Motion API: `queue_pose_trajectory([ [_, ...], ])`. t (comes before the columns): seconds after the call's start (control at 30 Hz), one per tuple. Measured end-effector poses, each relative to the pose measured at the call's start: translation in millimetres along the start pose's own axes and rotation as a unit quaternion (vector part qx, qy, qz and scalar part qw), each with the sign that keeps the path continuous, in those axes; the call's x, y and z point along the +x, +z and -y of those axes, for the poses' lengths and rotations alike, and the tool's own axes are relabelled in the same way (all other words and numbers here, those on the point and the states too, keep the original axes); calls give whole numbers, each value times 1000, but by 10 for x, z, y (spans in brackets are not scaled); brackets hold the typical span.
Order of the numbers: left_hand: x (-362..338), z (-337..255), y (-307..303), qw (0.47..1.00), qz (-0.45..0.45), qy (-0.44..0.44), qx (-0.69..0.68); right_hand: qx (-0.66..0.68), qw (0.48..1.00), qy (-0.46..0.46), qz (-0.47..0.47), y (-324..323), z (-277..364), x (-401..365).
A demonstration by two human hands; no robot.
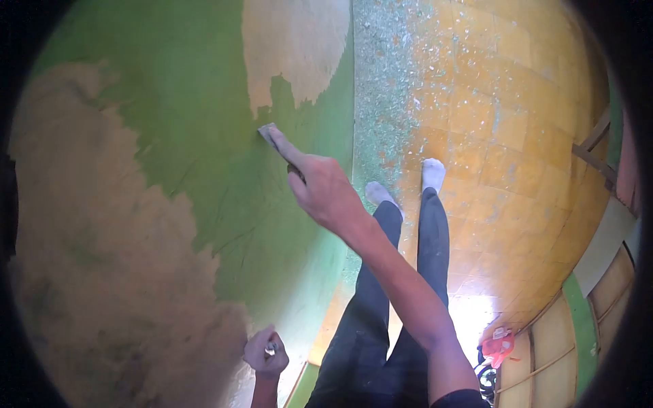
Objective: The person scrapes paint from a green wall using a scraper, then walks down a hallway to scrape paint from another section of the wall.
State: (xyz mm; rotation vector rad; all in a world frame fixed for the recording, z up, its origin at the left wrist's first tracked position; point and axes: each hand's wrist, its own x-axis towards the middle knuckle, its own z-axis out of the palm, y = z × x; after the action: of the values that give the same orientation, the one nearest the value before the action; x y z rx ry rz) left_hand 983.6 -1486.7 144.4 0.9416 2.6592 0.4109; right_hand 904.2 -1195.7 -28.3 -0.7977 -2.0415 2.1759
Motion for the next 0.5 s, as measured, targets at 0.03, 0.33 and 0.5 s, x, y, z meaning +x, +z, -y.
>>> queue_pose_trajectory([
  [0.03,52,14,47,1000,1,16,10,-6,1000,-15,-11,37,-36,37],
  [0.33,158,58,58,998,49,32,9,-56,998,-39,-11,-69,46,227],
  [0.5,153,48,106,999,48,13,6,-57,997,-42,25,-188,-50,241],
])
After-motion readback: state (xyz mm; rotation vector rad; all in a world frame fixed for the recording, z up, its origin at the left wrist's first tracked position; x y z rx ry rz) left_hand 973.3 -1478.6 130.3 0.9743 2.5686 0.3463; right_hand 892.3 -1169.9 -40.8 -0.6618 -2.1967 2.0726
